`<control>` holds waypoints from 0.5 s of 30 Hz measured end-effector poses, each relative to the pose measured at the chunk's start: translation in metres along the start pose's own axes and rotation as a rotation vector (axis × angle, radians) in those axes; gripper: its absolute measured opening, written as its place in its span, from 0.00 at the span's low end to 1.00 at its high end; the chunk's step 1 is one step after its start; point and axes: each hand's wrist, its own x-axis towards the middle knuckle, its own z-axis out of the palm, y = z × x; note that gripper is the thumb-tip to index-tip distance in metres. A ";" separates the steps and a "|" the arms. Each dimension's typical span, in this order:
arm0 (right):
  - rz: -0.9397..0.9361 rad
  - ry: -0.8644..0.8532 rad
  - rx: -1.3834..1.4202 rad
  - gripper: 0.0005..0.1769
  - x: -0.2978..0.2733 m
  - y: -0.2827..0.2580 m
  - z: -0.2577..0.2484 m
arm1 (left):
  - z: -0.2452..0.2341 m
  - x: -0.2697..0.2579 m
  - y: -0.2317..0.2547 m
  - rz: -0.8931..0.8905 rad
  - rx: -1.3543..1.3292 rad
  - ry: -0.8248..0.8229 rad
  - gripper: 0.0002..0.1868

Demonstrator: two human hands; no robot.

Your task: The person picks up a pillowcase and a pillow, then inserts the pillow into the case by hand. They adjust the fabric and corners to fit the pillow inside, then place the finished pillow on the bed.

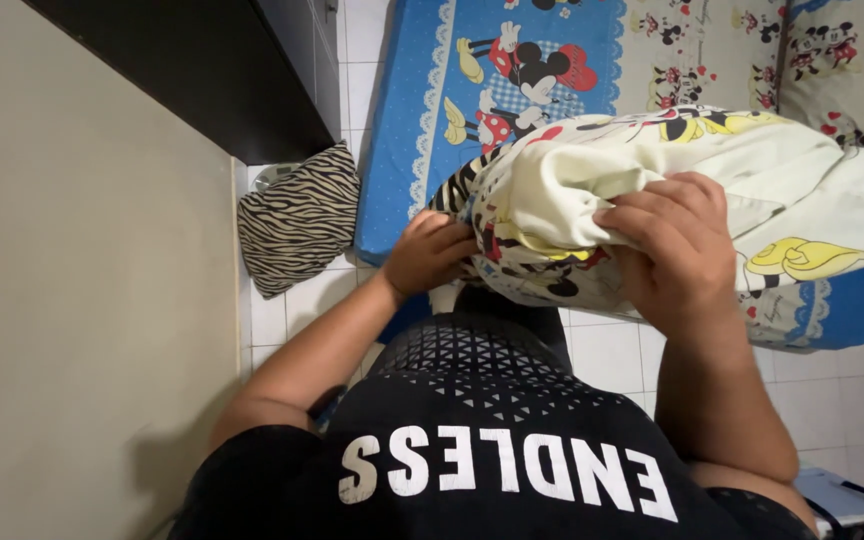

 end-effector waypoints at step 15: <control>-0.007 0.212 -0.233 0.20 -0.075 -0.013 0.067 | 0.006 0.081 0.051 -0.216 -0.339 0.251 0.14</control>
